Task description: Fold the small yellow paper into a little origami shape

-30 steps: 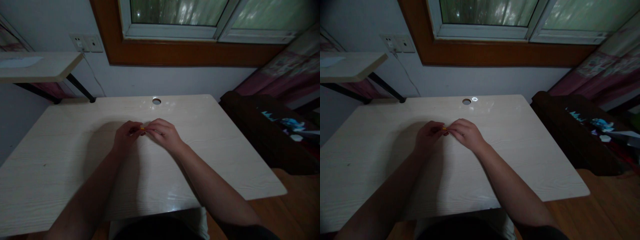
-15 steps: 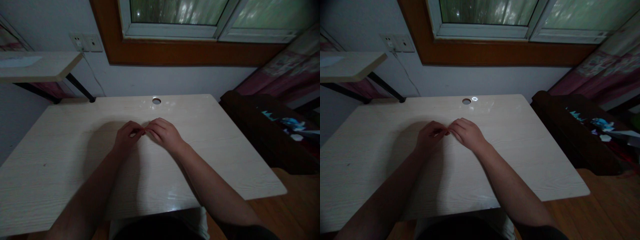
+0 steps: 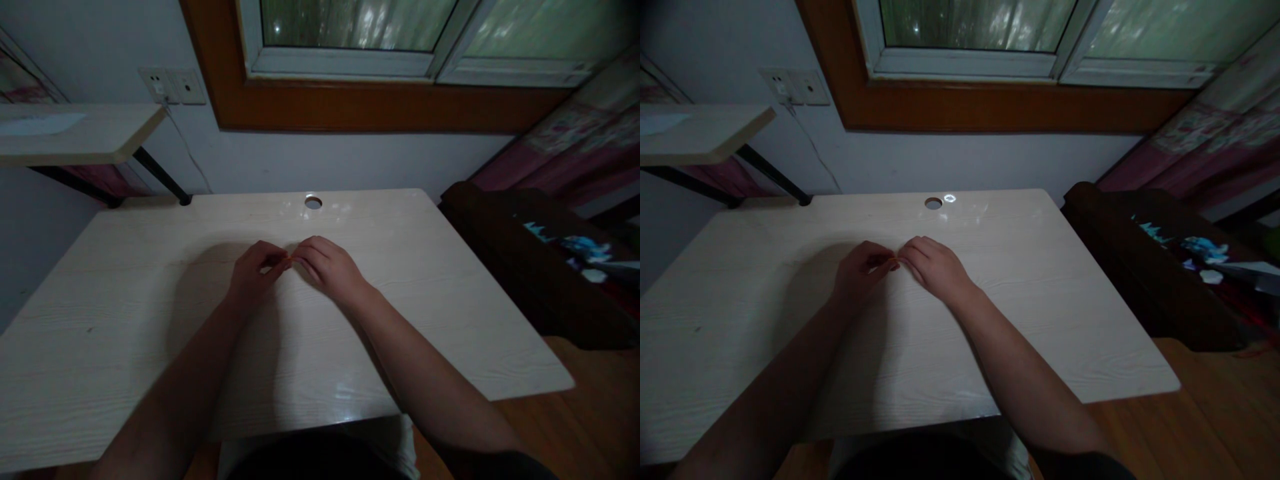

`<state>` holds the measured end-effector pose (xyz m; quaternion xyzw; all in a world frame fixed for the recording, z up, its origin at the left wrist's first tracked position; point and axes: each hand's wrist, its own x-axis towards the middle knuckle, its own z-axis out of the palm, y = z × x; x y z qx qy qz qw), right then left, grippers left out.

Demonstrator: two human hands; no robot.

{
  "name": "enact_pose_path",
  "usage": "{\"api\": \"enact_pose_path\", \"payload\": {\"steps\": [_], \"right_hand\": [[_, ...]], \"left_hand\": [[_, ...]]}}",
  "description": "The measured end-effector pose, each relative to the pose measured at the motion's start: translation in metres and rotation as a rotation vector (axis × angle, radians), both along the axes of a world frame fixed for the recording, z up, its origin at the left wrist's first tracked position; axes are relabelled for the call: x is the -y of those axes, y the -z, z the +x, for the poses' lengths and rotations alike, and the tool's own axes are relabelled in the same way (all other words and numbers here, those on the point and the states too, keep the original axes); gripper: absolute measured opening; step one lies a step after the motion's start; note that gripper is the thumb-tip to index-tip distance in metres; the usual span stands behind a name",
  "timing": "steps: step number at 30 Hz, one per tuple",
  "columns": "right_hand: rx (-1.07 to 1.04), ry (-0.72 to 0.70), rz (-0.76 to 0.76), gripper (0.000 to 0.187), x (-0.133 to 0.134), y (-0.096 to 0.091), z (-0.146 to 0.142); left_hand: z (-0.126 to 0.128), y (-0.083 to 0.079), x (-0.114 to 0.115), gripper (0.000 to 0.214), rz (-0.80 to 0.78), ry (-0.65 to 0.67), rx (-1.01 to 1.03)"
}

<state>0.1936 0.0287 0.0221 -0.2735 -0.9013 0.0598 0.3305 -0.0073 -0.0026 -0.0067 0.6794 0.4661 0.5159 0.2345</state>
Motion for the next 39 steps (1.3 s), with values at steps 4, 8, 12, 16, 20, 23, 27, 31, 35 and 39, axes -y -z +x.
{"api": "enact_pose_path", "payload": {"steps": [4,8,12,16,20,23,27,31,35,39], "right_hand": [[-0.039,-0.021,-0.027,0.022,0.0,0.0,-0.001],[-0.13,-0.049,-0.096,0.018,-0.001,-0.001,-0.001],[-0.222,-0.073,-0.175,0.016,-0.002,0.0,-0.002],[-0.265,-0.057,-0.211,0.015,-0.003,0.002,-0.002],[-0.26,-0.067,-0.205,0.016,-0.003,0.004,-0.002],[-0.237,-0.097,-0.196,0.018,-0.003,0.005,-0.002],[-0.255,-0.068,-0.205,0.018,-0.003,0.004,-0.001],[-0.336,-0.031,-0.229,0.013,-0.003,0.001,-0.003],[-0.374,-0.049,-0.214,0.01,-0.002,0.0,-0.003],[-0.369,-0.071,-0.177,0.011,-0.003,0.001,-0.002]], "left_hand": [[-0.001,-0.005,0.002,0.016,0.02,0.027,-0.041],[-0.003,-0.002,0.001,0.017,-0.019,0.027,0.049],[-0.005,0.003,0.0,0.017,-0.073,0.03,0.136],[-0.005,0.003,-0.001,0.018,-0.074,0.048,0.195],[-0.004,0.0,-0.002,0.018,-0.019,0.054,0.152],[-0.003,0.001,-0.001,0.017,-0.029,0.077,0.13],[-0.003,0.005,-0.001,0.017,-0.096,0.089,0.182],[-0.003,0.007,-0.003,0.022,-0.088,0.038,0.242],[-0.003,0.006,-0.005,0.021,-0.048,0.039,0.223],[-0.001,0.003,-0.004,0.025,-0.016,0.049,0.215]]}}
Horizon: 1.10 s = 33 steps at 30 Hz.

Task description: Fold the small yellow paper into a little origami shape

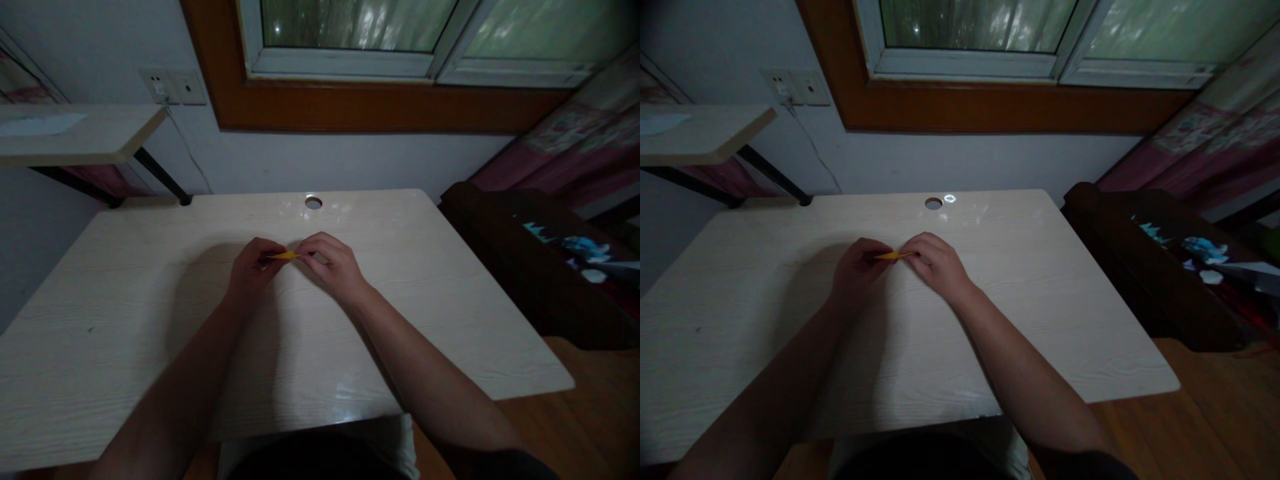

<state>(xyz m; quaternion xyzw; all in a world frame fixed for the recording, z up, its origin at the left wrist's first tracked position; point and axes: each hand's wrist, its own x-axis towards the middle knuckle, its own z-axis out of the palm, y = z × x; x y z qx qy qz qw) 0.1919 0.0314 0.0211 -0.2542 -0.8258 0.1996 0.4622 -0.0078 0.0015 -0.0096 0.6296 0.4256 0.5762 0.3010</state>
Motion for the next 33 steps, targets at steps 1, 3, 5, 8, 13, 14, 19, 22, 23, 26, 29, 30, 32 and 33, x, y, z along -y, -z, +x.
{"api": "enact_pose_path", "payload": {"steps": [1,3,5,8,13,14,19,22,23,26,29,30,32,33], "right_hand": [[0.001,-0.007,0.012,0.011,0.0,0.0,0.001],[0.006,-0.023,0.038,0.01,-0.001,0.001,0.001],[0.019,-0.026,0.062,0.01,-0.001,0.001,0.002],[0.043,-0.016,0.077,0.011,-0.001,-0.001,0.002],[0.055,-0.029,0.02,0.012,-0.001,-0.002,0.002],[0.048,-0.037,0.007,0.012,-0.001,-0.001,0.002],[0.046,-0.067,-0.041,0.008,-0.004,0.001,0.003],[0.078,-0.087,-0.064,0.006,-0.004,0.001,0.002],[0.084,-0.098,-0.071,0.007,-0.004,0.001,0.002],[0.088,-0.139,-0.103,0.008,-0.004,0.002,0.001],[0.053,-0.153,-0.149,0.009,-0.004,0.005,-0.001],[0.038,-0.151,-0.166,0.009,-0.004,0.006,-0.002],[0.011,-0.145,-0.208,0.008,-0.004,0.009,-0.003],[-0.001,-0.142,-0.232,0.008,-0.004,0.01,-0.004]], "left_hand": [[0.0,-0.001,0.0,0.025,0.011,0.009,-0.002],[0.001,-0.004,0.001,0.023,0.043,0.034,-0.008],[0.001,-0.006,0.002,0.02,0.077,0.064,-0.01],[0.0,-0.009,0.001,0.014,0.092,0.095,-0.008],[-0.003,-0.007,-0.001,0.012,0.112,0.073,-0.025],[-0.003,-0.006,-0.001,0.012,0.122,0.07,-0.034],[-0.002,-0.005,0.001,0.008,0.144,0.082,-0.112],[-0.001,-0.006,0.002,0.005,0.153,0.097,-0.161],[-0.001,-0.006,0.002,0.005,0.158,0.094,-0.176],[-0.001,-0.007,0.003,0.004,0.159,0.078,-0.207],[-0.001,-0.008,0.003,0.005,0.131,0.076,-0.203],[0.0,-0.008,0.003,0.006,0.122,0.075,-0.197],[0.0,-0.008,0.003,0.009,0.105,0.075,-0.197],[0.0,-0.008,0.003,0.01,0.101,0.075,-0.199]]}}
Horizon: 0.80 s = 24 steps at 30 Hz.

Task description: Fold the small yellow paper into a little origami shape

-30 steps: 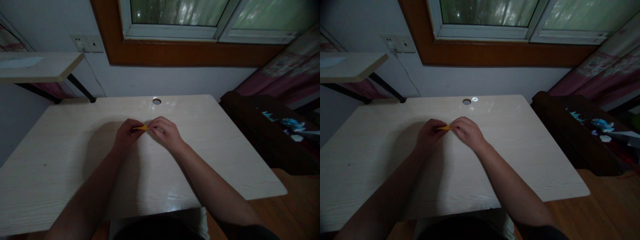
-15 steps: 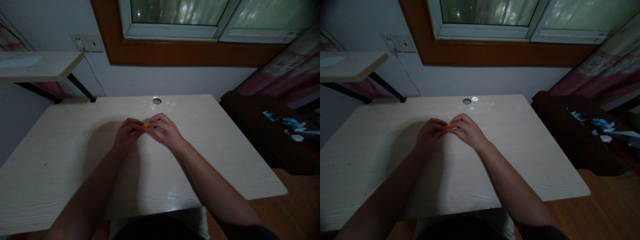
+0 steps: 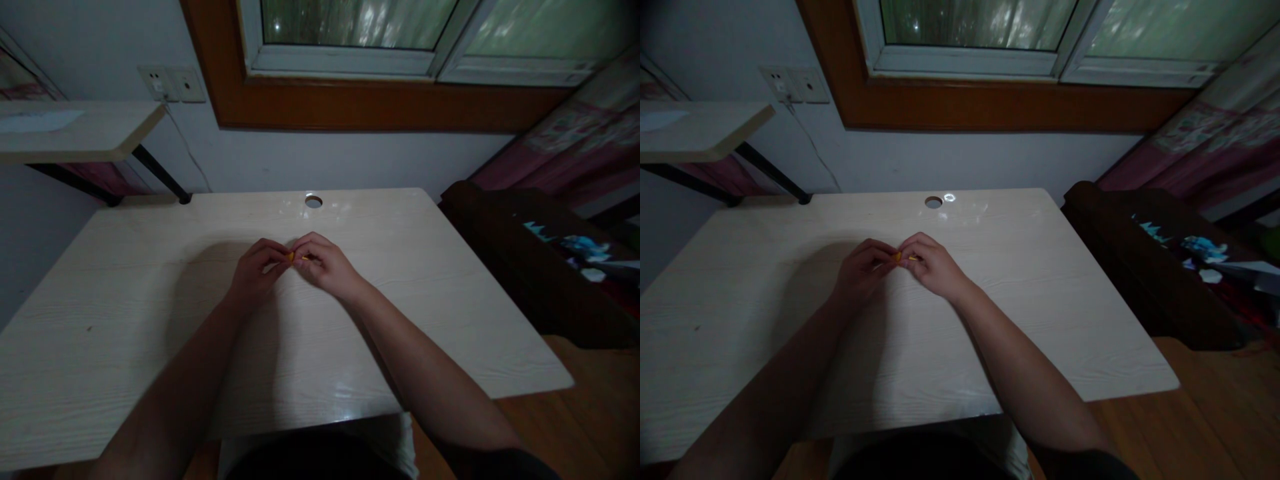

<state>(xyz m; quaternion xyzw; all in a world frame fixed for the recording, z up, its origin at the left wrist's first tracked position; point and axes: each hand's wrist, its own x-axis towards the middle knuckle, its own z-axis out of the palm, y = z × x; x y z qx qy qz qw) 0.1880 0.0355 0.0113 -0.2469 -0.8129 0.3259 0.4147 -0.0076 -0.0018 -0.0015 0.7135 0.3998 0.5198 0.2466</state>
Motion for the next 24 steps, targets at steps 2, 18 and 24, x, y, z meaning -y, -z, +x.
{"api": "enact_pose_path", "payload": {"steps": [2,18,24], "right_hand": [[-0.014,0.014,-0.052,0.008,0.0001,0.0017,-0.0016],[-0.047,0.062,-0.33,0.007,0.0004,0.0046,-0.006],[-0.042,0.066,-0.308,0.007,0.0026,0.002,-0.0064]], "left_hand": [[0.0002,0.0006,-0.0005,0.01,-0.01,0.005,0.0],[0.0003,0.0079,-0.0046,0.012,-0.075,0.018,0.071],[0.0011,0.0074,-0.0044,0.013,-0.085,0.017,0.076]]}}
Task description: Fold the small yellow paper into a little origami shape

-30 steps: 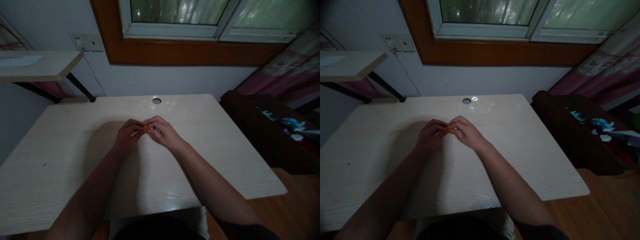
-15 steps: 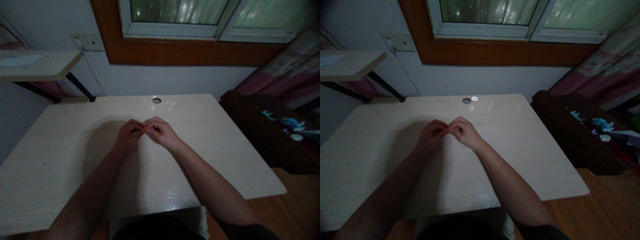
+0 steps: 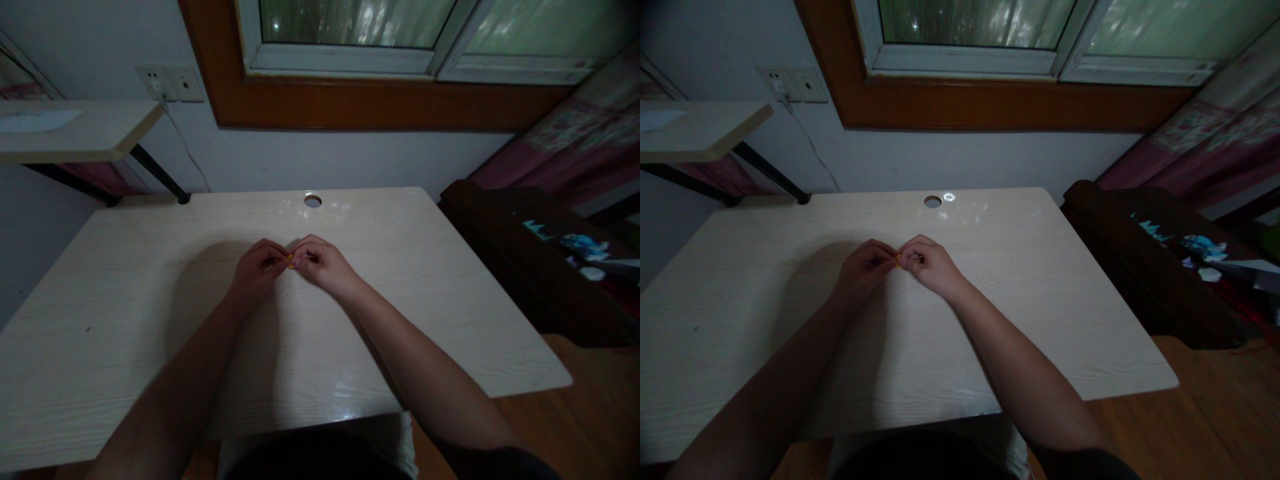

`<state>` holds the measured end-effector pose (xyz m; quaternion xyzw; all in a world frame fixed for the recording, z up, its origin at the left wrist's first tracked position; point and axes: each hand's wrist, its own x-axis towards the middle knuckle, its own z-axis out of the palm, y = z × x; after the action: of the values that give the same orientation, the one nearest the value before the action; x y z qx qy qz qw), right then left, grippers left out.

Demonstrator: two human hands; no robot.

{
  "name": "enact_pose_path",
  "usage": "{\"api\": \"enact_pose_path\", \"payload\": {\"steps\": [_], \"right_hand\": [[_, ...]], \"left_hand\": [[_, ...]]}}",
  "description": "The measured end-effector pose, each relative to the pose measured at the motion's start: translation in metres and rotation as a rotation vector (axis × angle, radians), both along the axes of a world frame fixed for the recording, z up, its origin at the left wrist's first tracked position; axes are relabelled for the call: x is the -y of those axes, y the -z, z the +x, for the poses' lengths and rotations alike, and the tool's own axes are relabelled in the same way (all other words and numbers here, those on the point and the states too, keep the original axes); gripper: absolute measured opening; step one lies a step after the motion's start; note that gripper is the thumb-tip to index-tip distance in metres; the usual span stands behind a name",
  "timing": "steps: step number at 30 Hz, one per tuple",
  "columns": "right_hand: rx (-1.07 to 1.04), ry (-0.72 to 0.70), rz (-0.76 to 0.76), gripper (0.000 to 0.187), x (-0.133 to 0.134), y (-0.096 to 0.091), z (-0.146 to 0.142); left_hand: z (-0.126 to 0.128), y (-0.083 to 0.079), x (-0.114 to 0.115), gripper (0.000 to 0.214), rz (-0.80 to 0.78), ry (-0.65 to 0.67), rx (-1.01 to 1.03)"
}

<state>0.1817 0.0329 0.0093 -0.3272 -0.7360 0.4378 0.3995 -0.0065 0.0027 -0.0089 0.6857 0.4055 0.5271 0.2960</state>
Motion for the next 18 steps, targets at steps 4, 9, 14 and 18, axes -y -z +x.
{"api": "enact_pose_path", "payload": {"steps": [4,9,14,18], "right_hand": [[0.009,0.014,0.013,0.007,0.0018,-0.0013,-0.0007],[-0.057,0.002,-0.074,0.007,-0.0005,0.0026,-0.001],[-0.24,-0.03,-0.395,0.003,-0.0023,0.0022,-0.0022],[-0.321,-0.049,-0.566,0.011,-0.0003,-0.0034,-0.0019]], "left_hand": [[0.001,0.001,-0.0004,0.014,-0.003,-0.023,-0.01],[0.002,0.003,0.0005,0.008,-0.027,-0.015,0.048],[0.0004,-0.0001,0.0025,0.014,0.072,0.063,-0.019],[-0.0006,-0.0028,0.0028,0.011,0.147,0.033,-0.036]]}}
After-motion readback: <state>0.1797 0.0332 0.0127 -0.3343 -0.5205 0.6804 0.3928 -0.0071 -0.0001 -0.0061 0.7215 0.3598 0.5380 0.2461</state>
